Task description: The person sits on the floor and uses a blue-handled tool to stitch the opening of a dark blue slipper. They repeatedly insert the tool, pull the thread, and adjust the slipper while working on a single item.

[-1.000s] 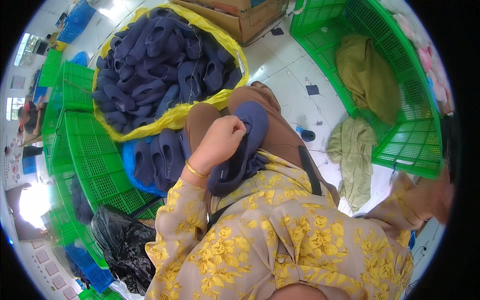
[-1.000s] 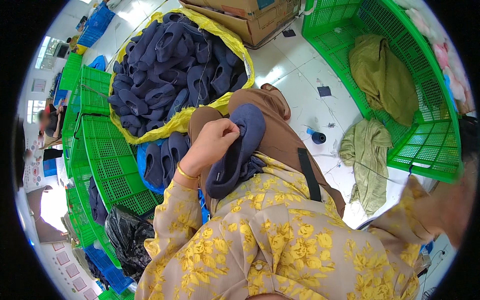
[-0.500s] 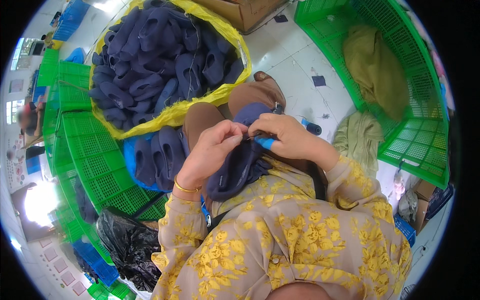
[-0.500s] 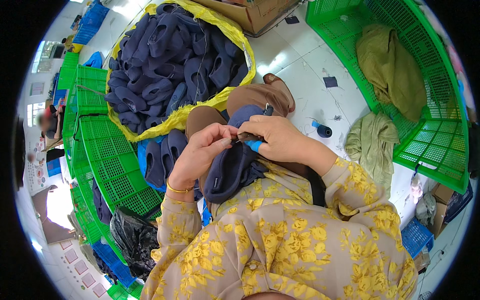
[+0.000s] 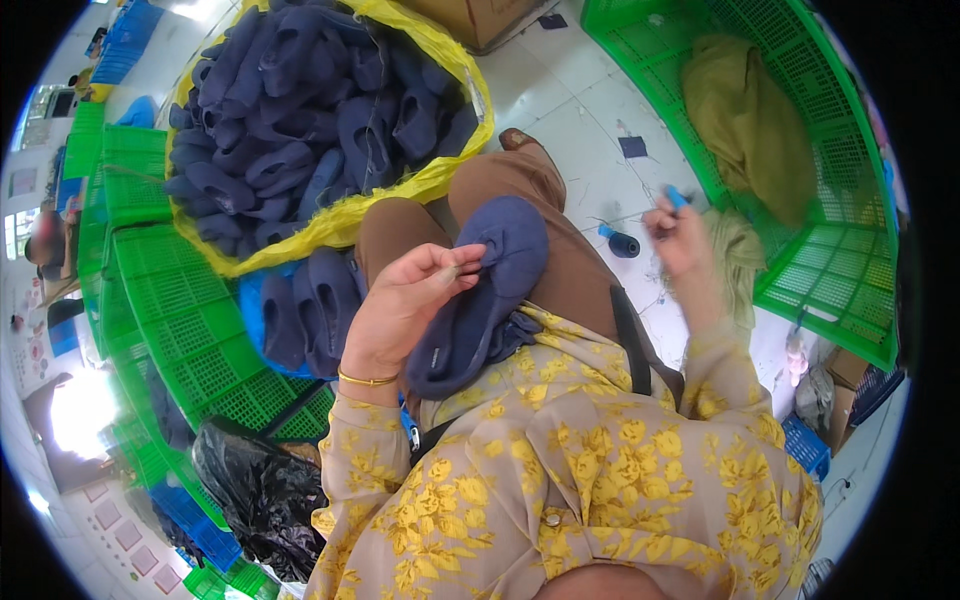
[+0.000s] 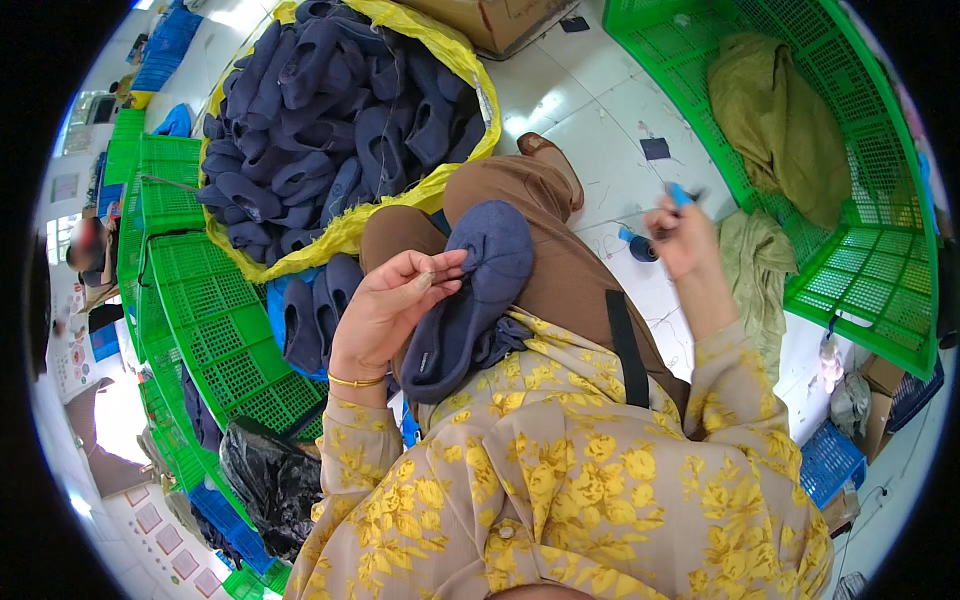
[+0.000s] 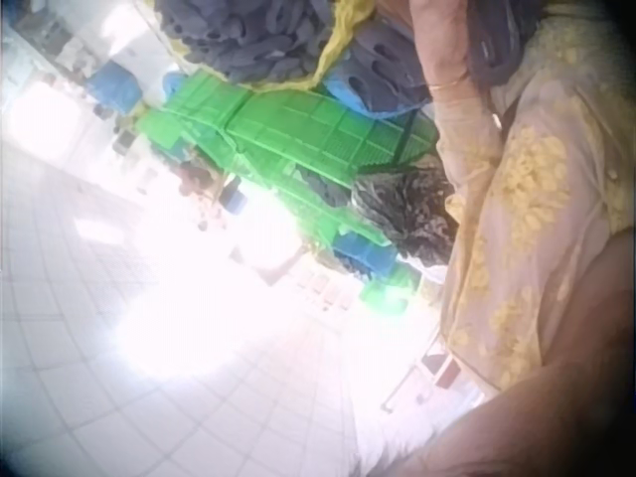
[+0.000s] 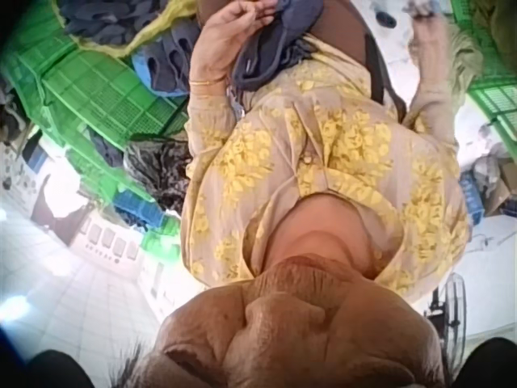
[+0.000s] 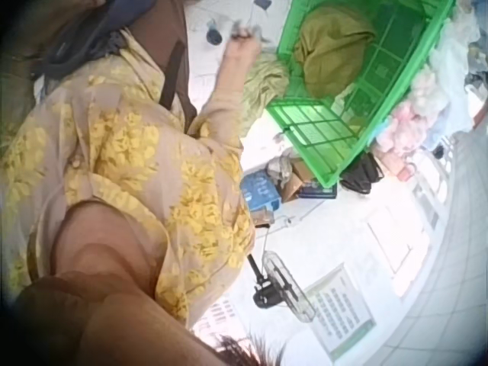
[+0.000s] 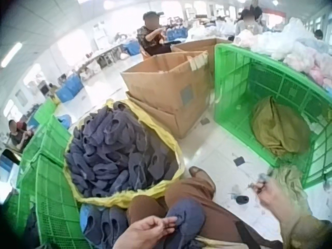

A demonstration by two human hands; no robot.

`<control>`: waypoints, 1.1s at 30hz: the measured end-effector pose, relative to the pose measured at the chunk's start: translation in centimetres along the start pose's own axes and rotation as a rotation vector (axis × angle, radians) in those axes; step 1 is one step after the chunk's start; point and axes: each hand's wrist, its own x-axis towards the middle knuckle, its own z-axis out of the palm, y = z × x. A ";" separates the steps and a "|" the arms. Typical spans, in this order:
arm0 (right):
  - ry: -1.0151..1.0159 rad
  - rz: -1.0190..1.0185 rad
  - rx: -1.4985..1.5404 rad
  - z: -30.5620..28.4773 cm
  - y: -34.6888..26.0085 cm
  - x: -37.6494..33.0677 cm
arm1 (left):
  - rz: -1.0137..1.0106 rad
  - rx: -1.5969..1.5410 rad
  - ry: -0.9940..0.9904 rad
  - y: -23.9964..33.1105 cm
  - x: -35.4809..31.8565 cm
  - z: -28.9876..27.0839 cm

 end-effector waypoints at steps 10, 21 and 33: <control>0.510 -0.655 -0.511 -6.3 -5.2 -3.3 | -0.034 -0.037 0.022 -0.3 0.5 0.4; 0.554 -1.003 -1.359 -7.9 -3.9 -3.2 | 0.317 0.973 0.646 -3.7 3.3 4.2; 0.538 -0.843 -1.986 -9.3 -7.6 -4.0 | 0.357 1.027 0.520 -4.1 3.0 3.5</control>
